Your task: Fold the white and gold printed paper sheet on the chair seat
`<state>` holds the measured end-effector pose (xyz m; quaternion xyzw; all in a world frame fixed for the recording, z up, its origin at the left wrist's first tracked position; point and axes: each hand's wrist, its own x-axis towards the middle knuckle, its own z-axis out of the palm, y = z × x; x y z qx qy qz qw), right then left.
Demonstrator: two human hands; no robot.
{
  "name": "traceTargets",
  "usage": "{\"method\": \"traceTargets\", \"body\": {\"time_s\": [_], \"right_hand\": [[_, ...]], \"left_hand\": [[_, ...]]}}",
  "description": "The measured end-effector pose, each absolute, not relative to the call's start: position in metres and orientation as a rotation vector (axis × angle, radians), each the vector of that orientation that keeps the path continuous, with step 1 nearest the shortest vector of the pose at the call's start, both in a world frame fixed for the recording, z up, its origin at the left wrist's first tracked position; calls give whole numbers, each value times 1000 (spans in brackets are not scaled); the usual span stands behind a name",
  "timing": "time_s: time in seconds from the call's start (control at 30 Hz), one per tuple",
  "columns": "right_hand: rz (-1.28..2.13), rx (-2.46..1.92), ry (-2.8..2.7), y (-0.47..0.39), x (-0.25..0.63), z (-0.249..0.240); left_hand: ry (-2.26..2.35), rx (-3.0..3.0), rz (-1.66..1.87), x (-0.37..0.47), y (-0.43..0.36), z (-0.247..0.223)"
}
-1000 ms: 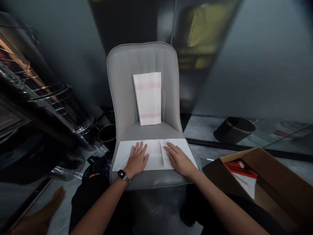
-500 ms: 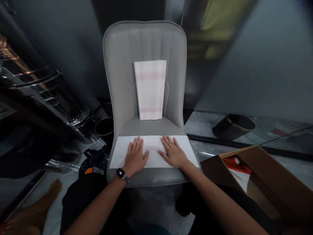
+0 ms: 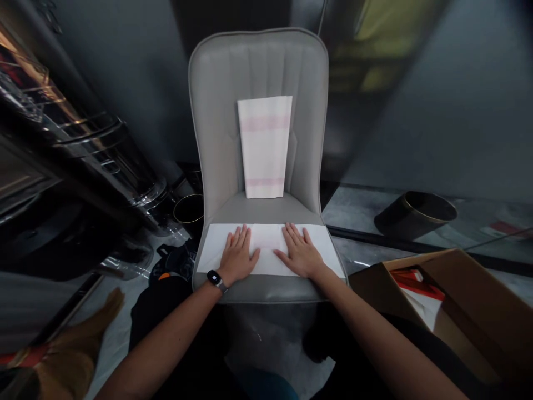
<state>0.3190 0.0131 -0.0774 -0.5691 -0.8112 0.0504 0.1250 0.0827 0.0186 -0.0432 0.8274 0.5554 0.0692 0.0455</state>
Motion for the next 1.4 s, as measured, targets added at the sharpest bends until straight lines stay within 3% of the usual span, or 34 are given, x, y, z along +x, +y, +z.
{"method": "traceTargets", "body": {"time_s": [0.2,0.33,0.53,0.83,0.93,1.03,1.2,1.3,1.4], "right_hand": [[178,-1522,-2347,-5,326,-49],[241,-1420,-2406,-29,344,-33],[323,-1447,-2535,-37,363,-32],[13,-1246,-2749,-50,342,-4],[78,-1310,-2657,-61,339,29],[311,-1300,-2486,-63,347,87],[692,-1366,-2332,-2,370,157],[897,-1511,-2290,56,372,140],[794,-1628,-2359,96,364,96]], "left_hand": [[1454,2540,448,54,8,-16],[1117,2580,332,19,-1,0],[992,2700,323,4,-2,-1],[894,2873,356,18,-18,9],[988,2845,360,17,-22,39],[1102,2795,316,13,-9,99],[1020,2599,40,35,71,193],[1325,2670,-11,64,117,193],[1439,2719,18,94,124,146]]}}
